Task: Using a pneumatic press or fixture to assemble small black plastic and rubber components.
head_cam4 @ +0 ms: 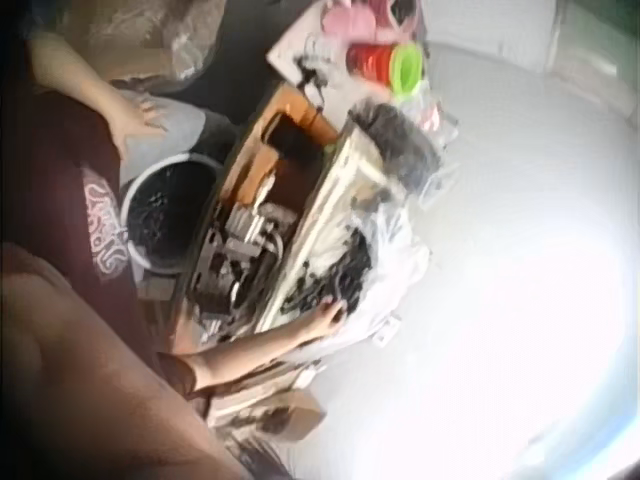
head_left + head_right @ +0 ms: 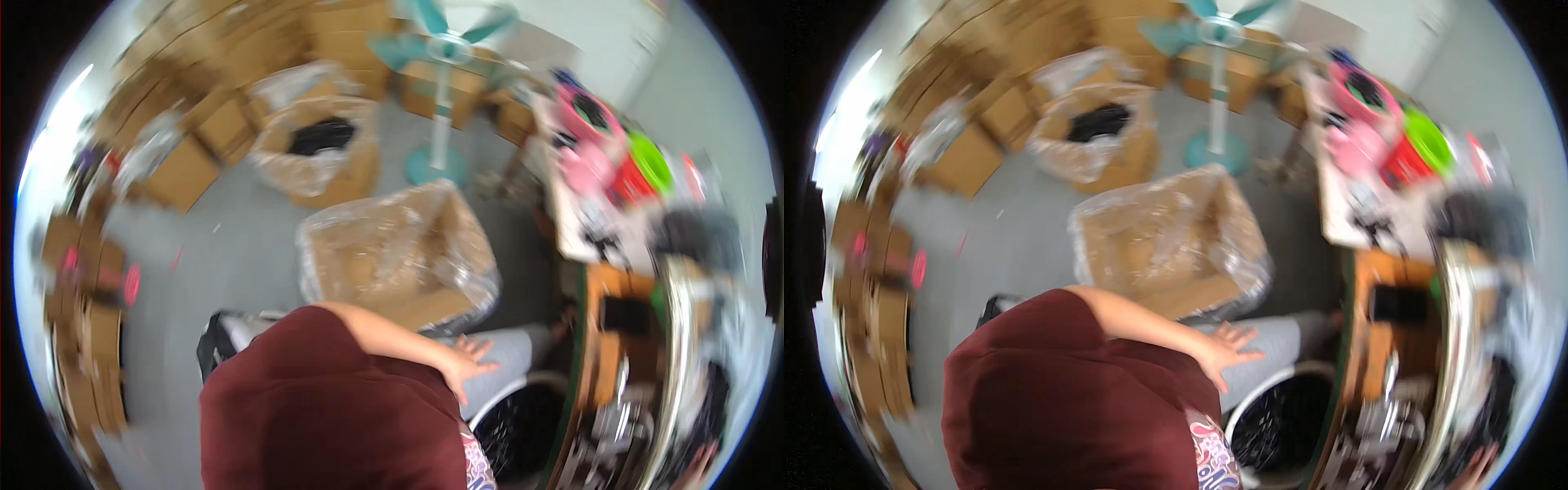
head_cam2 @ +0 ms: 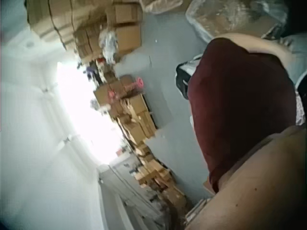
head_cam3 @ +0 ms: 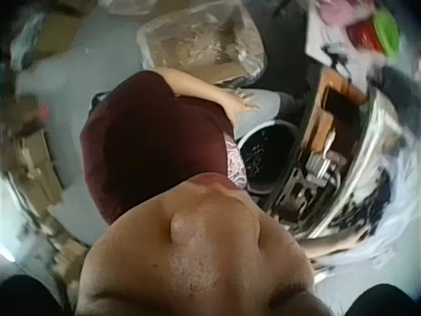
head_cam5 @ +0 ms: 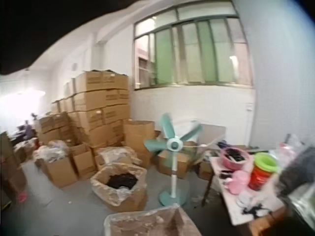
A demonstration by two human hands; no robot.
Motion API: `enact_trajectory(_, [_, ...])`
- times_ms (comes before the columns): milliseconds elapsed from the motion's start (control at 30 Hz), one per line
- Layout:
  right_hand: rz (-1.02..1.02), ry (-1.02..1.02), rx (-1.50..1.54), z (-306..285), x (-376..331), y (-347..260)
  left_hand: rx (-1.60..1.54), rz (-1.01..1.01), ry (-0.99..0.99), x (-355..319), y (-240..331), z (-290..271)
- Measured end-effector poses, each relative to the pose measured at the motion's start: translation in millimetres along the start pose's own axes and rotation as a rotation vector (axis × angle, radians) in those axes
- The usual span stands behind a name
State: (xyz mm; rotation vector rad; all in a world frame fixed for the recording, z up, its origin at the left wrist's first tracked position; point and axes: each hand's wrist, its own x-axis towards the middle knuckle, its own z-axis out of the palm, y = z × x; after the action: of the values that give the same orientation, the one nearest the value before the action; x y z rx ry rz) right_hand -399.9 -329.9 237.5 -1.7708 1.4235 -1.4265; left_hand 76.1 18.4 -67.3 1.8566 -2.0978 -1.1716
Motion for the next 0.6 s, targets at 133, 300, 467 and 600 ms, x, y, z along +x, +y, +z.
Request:
enact_trajectory(133, [-0.045,-0.086,0.219,11.2,-42.7,-15.3,-0.039,0.293,-0.061,-0.8,61.3,-89.6])
enact_trajectory(300, [0.176,-0.016,0.355,70.6,-143.3,-91.5,-0.3,0.867,0.639,15.4,168.3,-155.4])
enact_trajectory(467, [0.334,-0.102,0.499,85.1,-218.1,-109.1,-0.303,0.998,0.685,35.8,225.5,-163.7])
enact_trajectory(600, [0.423,-0.097,0.589,78.4,-255.4,-104.5,-0.235,1.019,0.647,48.0,234.7,-148.4])
